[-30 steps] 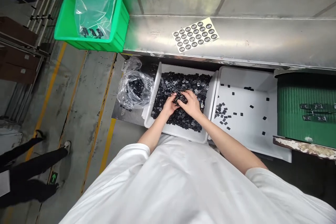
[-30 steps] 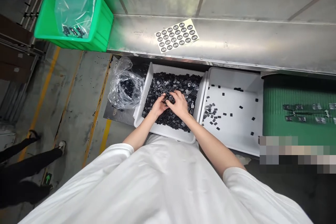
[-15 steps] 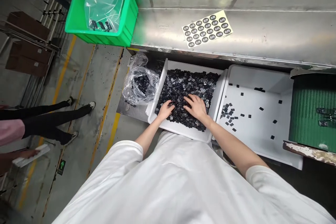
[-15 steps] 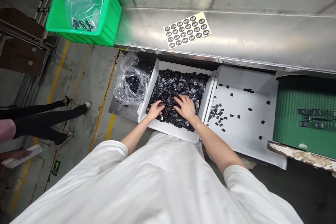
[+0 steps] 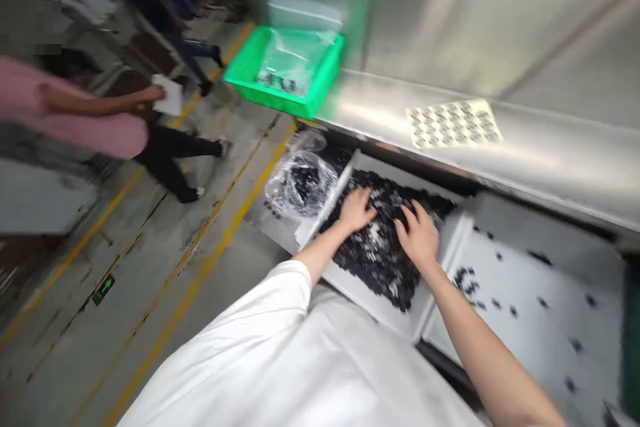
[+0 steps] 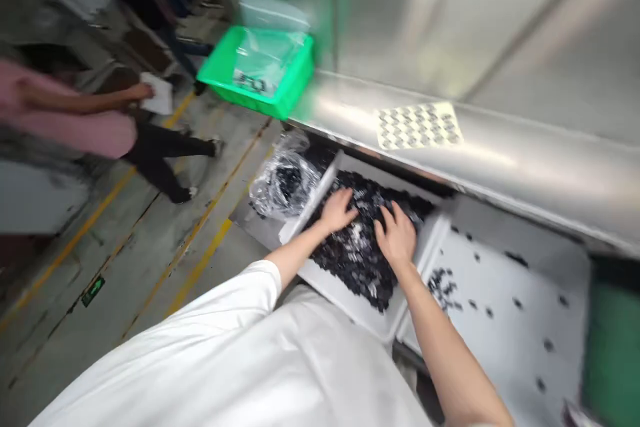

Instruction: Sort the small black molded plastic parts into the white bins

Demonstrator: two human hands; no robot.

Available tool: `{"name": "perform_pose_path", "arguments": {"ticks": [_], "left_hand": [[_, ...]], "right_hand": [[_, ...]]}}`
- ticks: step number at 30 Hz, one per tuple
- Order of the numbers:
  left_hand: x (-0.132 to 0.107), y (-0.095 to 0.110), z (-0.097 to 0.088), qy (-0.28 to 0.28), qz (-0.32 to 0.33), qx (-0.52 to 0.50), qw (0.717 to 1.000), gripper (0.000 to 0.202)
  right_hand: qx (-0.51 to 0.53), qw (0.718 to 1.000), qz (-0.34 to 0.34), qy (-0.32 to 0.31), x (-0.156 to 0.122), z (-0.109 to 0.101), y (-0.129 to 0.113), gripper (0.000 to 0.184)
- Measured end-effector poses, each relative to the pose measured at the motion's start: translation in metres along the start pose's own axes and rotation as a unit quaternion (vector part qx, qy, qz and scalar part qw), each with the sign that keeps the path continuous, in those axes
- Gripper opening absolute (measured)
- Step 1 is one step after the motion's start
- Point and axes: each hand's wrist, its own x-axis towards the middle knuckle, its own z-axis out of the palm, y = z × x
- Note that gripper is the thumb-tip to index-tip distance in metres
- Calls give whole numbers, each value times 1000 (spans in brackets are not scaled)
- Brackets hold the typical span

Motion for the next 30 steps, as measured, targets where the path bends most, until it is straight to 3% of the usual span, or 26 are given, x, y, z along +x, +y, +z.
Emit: {"name": "perform_pose_path", "arguments": {"ticks": [2,4,6,8,11,13,16,19,22,26,28,30], "left_hand": [[10,9,11,-55,58,21,997,55],[10,13,19,-111,109,41,987,45],[-8,12,22,-129,134,72,980,47],[-42,7,20,-134,170,95,972,48],[-94,-5,14,-103,223,114,963,65],[-107,-12,14,-83,242,138,957,68],[-87,-15,19,-66,246,177,950,65],[-57,-12,24,-104,219,204,949,61],[-51,-12,21,-160,226,221,935,56],[-68,-15,7,-175,286,223,915,69],[-72,-12,-7,-181,289,215,915,73],[-70,-5,-23,-178,250,176,935,66]], "right_hand": [[-17,998,36,39,19,6,14,62],[-18,997,65,28,24,22,23,65],[22,999,-17,-32,8,38,28,61],[76,991,-103,-47,-26,47,29,57],[82,973,-209,-55,-75,46,28,50],[51,972,-222,-62,-83,40,26,48],[-10,986,-159,-57,-66,31,24,60],[-9,997,-73,-38,-54,32,17,67],[75,992,-102,-20,-71,40,7,58],[110,978,-178,-15,-84,44,10,67],[61,983,-162,-57,-73,34,10,66],[13,985,-124,-122,-60,15,0,62]]}}
